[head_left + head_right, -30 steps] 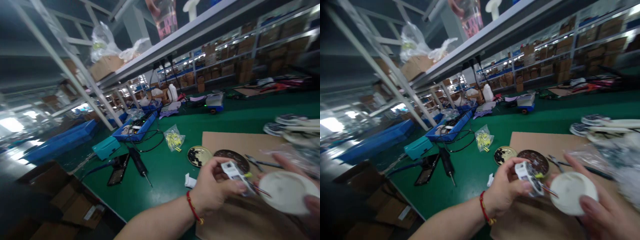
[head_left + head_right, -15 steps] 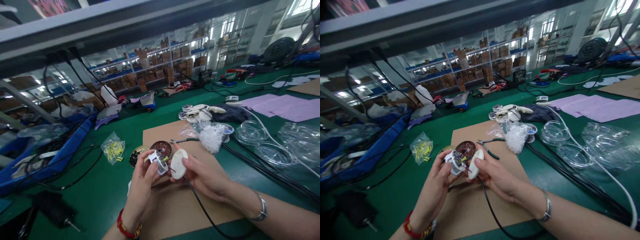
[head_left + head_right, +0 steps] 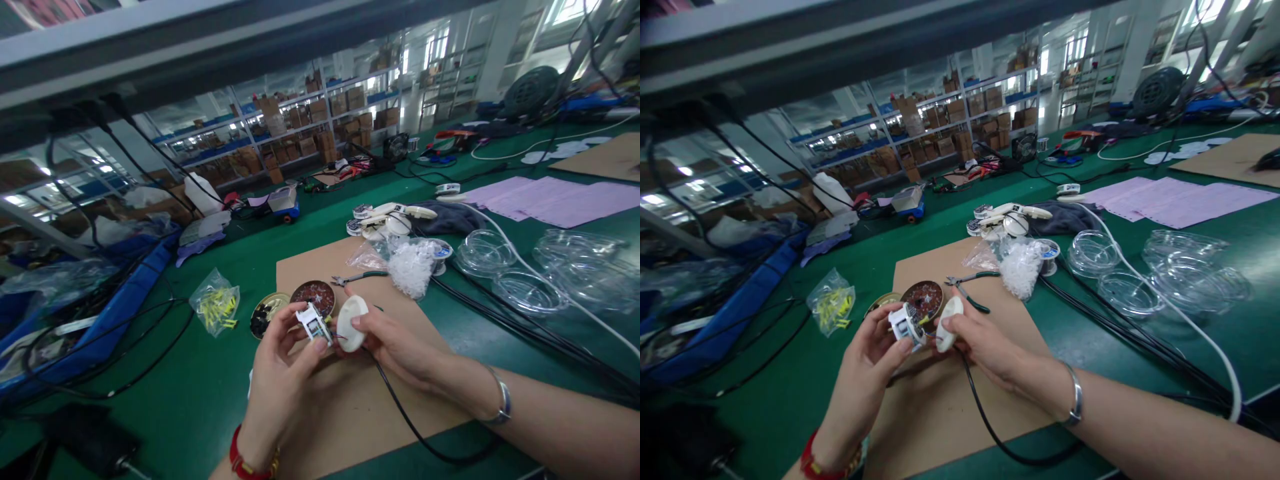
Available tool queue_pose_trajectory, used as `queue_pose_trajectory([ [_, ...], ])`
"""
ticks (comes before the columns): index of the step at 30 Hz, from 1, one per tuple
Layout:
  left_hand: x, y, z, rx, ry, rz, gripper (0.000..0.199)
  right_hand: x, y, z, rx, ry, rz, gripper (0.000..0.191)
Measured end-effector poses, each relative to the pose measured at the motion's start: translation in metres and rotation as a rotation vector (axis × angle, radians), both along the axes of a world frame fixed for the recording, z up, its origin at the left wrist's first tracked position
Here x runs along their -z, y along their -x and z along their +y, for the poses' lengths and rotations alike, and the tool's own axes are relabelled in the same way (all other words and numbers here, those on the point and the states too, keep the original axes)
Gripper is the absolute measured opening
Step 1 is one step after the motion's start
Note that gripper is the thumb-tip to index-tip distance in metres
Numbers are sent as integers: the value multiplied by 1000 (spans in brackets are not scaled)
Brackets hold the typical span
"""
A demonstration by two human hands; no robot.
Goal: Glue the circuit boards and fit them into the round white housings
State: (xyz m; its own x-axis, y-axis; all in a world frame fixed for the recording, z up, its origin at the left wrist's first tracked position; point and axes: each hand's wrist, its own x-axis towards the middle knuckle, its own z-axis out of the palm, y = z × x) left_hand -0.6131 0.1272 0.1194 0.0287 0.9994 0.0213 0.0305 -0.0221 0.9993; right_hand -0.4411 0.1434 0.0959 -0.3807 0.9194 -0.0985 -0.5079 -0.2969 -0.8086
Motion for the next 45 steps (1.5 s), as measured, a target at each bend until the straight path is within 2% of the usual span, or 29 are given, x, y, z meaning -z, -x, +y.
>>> queue_pose_trajectory([
  [2,0,-2,-2,-7,-61,45,49,3,2,1,40,-82,-96,68],
  [7,1,-7,-10,-17,-181,139,53,15,7,1,148,-337,-357,87],
  [10,3,-8,-14,-29,-249,199,53,21,9,-1,252,-480,-447,79],
  [13,5,-9,-18,-18,-281,235,53,23,9,-4,270,-539,-448,67],
  [19,6,-8,-22,-51,-384,293,54,17,11,-9,266,-531,-476,42],
  [24,19,-3,-17,-61,-449,313,56,23,14,-10,314,-540,-464,44],
  [28,31,-3,-14,-50,-440,258,57,27,16,-7,353,-456,-424,41],
  [31,34,-5,-12,-82,-414,242,56,24,14,-4,272,-381,-294,35],
  [34,34,-7,-10,-86,-372,251,56,22,13,-3,164,-244,-28,35],
  [37,33,-8,-9,-65,-332,283,55,25,13,-4,114,-84,142,44],
  [40,32,-10,-8,-70,-316,294,55,30,14,-6,78,-37,170,50],
  [45,31,-11,-8,-75,-261,313,54,28,15,-7,77,-30,157,49],
])
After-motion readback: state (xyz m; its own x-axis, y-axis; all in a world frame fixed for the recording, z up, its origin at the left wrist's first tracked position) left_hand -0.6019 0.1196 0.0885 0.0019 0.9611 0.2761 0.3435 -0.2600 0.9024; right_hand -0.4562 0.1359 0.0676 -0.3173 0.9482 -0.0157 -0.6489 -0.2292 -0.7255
